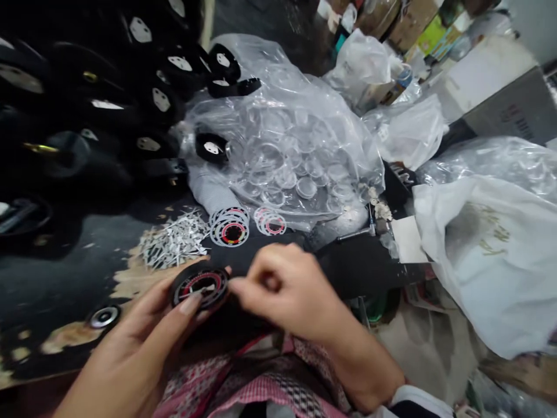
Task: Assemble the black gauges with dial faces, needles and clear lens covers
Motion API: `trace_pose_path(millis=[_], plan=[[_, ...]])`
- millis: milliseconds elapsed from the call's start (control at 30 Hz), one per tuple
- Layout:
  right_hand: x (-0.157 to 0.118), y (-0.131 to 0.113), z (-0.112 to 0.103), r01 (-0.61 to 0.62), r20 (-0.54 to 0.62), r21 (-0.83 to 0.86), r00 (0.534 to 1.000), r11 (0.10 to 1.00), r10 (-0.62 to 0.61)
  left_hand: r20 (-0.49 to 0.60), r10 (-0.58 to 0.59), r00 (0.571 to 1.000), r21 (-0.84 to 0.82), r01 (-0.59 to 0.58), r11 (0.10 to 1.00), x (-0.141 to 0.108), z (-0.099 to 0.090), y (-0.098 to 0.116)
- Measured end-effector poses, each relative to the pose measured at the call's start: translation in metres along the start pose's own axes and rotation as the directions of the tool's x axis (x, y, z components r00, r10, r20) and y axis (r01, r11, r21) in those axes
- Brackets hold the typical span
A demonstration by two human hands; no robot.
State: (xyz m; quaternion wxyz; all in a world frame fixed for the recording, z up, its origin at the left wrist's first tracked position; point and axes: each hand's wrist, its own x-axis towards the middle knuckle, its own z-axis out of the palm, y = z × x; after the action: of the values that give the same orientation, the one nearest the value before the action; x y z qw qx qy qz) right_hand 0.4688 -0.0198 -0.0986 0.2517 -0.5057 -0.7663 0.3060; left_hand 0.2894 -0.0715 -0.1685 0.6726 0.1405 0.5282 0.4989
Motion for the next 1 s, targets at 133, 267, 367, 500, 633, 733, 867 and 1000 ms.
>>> trace_pose_path(millis=[133,267,367,500,633,733,867,1000], plan=[[-0.020,0.050,-0.050,-0.204,-0.737,0.019,0.659,0.979,0.151,0.122,-0.163,0.979,-0.129,0.178,0.975,0.001,0.022,0.001],[-0.018,0.103,-0.065,-0.153,-0.663,0.258,0.690,0.954,0.290,0.225,-0.261,0.939,-0.182,0.303,0.935,0.001,0.041,-0.003],[-0.010,0.099,-0.048,-0.085,-0.632,0.387,0.700,0.918,0.331,0.258,-0.271,0.927,-0.190,0.324,0.927,0.002,0.047,-0.007],[-0.003,0.045,-0.015,0.076,-0.439,0.596,0.864,0.799,0.245,0.243,-0.278,0.929,-0.184,0.326,0.927,0.002,0.047,-0.006],[0.005,0.009,0.009,0.137,-0.230,0.577,0.973,0.805,0.000,0.287,-0.257,0.923,-0.209,0.321,0.924,0.002,0.047,-0.007],[0.012,0.005,0.012,0.194,-0.127,0.415,0.980,0.889,-0.154,0.288,-0.250,0.925,-0.237,0.321,0.917,0.002,0.046,-0.009],[0.006,0.000,0.001,0.196,-0.102,0.397,0.980,0.897,-0.169,0.286,-0.254,0.924,-0.239,0.326,0.915,0.003,0.046,-0.010],[-0.010,-0.005,-0.002,0.324,-0.337,0.431,0.924,0.842,-0.183,0.297,-0.271,0.916,-0.242,0.346,0.906,0.004,0.048,-0.008]])
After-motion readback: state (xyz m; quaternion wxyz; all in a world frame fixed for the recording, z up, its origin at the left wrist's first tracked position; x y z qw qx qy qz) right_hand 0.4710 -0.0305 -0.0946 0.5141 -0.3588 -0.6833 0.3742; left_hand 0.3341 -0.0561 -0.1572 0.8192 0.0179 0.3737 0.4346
